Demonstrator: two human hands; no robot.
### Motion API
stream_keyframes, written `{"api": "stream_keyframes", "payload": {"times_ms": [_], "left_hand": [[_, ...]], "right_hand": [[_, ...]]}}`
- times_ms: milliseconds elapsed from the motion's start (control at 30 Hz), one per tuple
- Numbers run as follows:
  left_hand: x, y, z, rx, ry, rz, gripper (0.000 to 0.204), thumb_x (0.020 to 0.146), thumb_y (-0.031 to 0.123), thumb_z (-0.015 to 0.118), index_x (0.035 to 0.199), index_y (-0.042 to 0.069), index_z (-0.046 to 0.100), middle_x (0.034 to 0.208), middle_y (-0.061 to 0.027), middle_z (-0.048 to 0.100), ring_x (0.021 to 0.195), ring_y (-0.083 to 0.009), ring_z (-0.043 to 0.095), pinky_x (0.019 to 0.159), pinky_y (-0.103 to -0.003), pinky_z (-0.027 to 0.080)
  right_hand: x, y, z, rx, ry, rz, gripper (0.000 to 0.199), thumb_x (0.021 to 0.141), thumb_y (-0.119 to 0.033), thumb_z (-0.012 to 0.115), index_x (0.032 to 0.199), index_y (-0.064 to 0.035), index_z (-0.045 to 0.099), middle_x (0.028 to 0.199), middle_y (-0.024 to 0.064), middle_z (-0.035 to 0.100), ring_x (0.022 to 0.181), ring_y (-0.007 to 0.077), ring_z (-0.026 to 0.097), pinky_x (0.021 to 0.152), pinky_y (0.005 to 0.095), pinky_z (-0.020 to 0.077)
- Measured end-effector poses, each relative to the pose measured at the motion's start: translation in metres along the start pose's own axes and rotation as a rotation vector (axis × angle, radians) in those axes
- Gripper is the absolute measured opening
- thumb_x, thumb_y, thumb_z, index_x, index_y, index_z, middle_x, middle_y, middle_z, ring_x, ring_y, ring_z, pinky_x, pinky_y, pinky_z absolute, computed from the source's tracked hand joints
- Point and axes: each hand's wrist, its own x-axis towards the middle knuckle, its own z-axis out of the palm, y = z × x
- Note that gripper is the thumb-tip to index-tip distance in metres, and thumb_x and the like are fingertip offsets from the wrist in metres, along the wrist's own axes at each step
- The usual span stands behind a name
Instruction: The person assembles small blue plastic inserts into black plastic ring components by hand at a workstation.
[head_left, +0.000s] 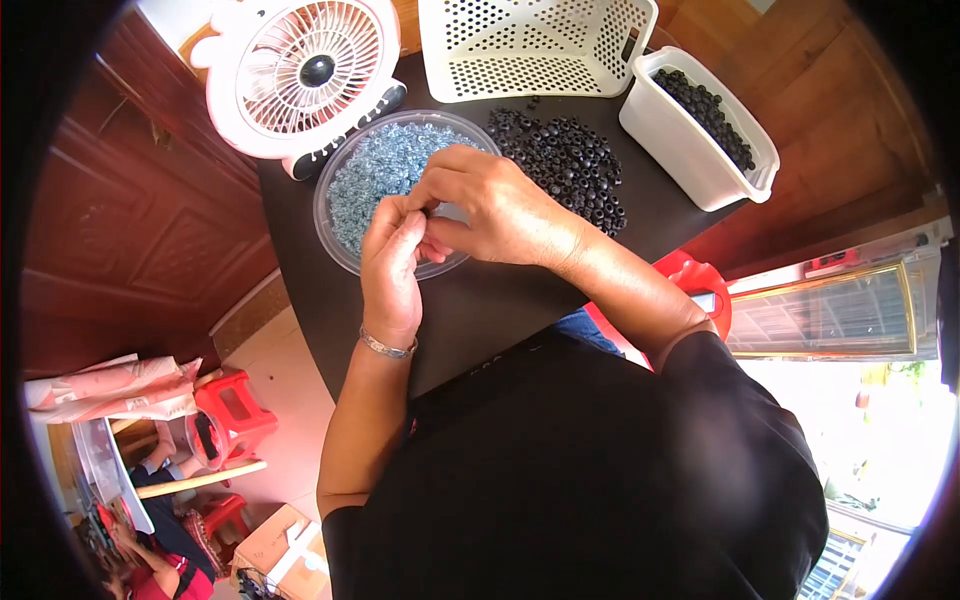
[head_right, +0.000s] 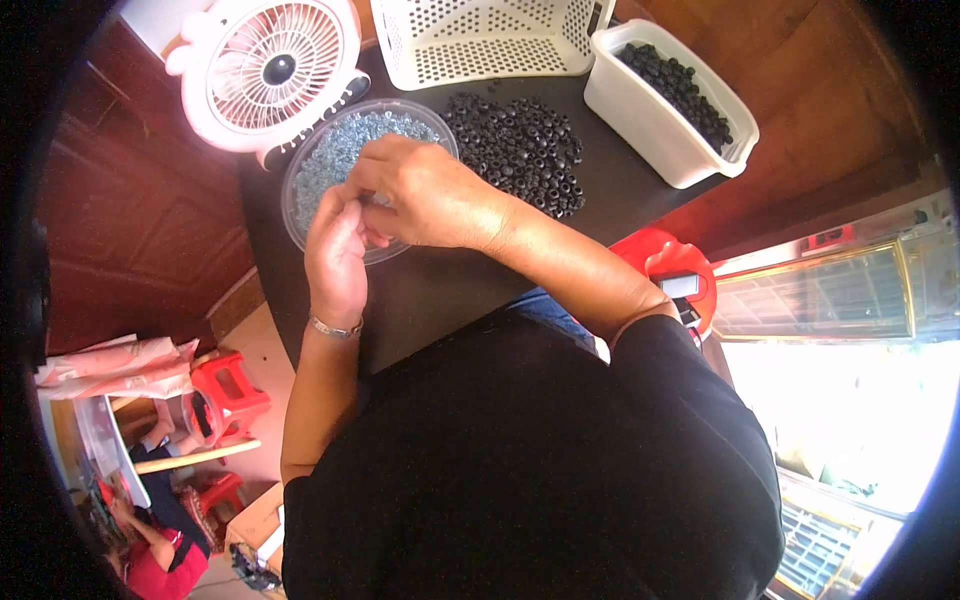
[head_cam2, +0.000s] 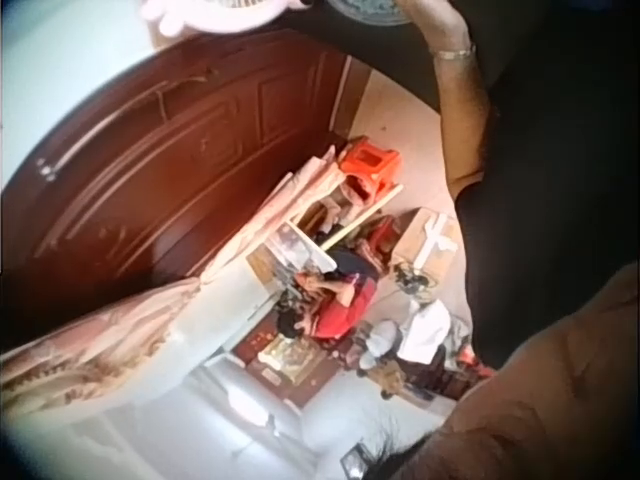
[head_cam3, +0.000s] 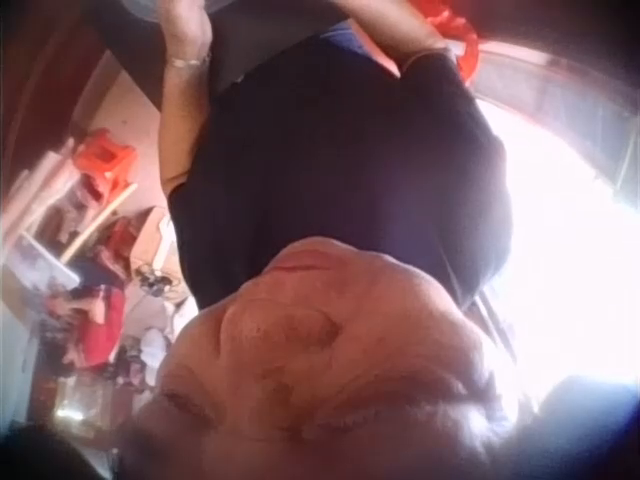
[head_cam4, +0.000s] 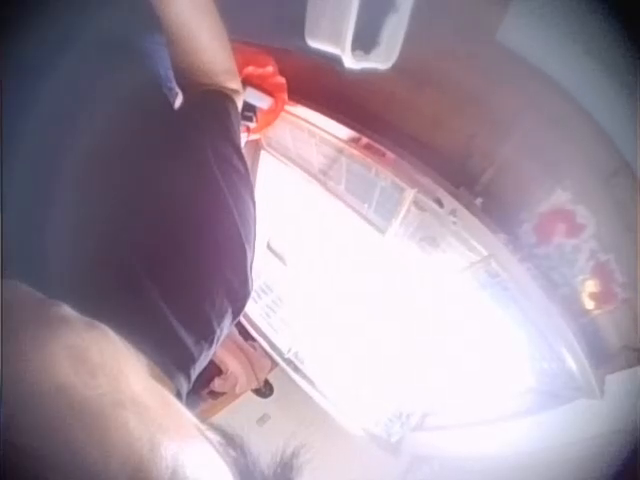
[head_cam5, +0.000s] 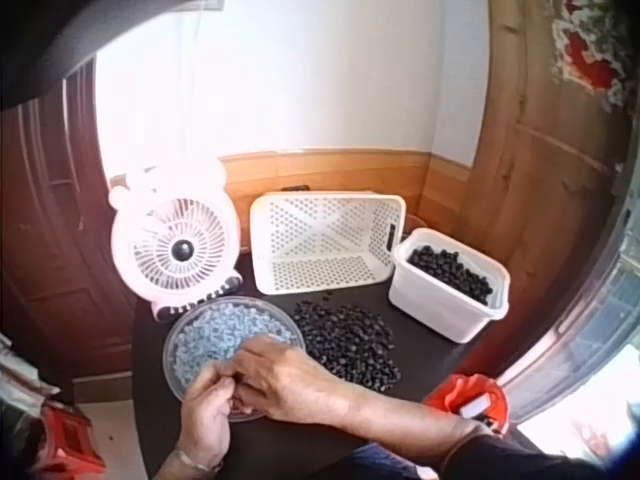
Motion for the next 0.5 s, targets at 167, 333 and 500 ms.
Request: {"api": "stream_keyframes", "payload": {"times_ms": [167, 333, 500], "left_hand": [[0.006, -0.002, -0.011, -0.214, -0.046, 0.015, 0.022, 0.096, 0.022, 0.045, 0.099, 0.002, 0.052, 0.086, -0.0062, 0.057, 0.072, -0.0151, 0.055, 0.067, -0.028, 0.044], [0.010, -0.007, -0.018, -0.228, -0.104, -0.017, 0.025, 0.096, 0.024, 0.043, 0.100, 0.002, 0.053, 0.087, -0.0071, 0.056, 0.072, -0.0162, 0.055, 0.069, -0.029, 0.043], [0.012, -0.006, -0.017, -0.099, -0.112, -0.016, 0.026, 0.096, 0.024, 0.043, 0.101, 0.001, 0.054, 0.092, -0.0089, 0.059, 0.072, -0.0163, 0.055, 0.068, -0.029, 0.043]], "right_hand": [[0.001, 0.005, 0.004, 0.067, 0.063, 0.024, 0.030, 0.069, -0.003, 0.072, 0.098, -0.0061, 0.066, 0.093, 0.0071, 0.062, 0.082, 0.0220, 0.062, 0.073, 0.0318, 0.0521], [-0.006, 0.021, 0.014, 0.230, 0.125, 0.059, 0.036, 0.069, -0.004, 0.076, 0.104, -0.0091, 0.068, 0.100, 0.0063, 0.062, 0.090, 0.0220, 0.060, 0.077, 0.0337, 0.0521], [-0.006, 0.024, 0.017, 0.181, 0.093, 0.032, 0.034, 0.070, -0.004, 0.076, 0.102, -0.0101, 0.069, 0.101, 0.0059, 0.062, 0.096, 0.0236, 0.060, 0.083, 0.0339, 0.0506]]}}
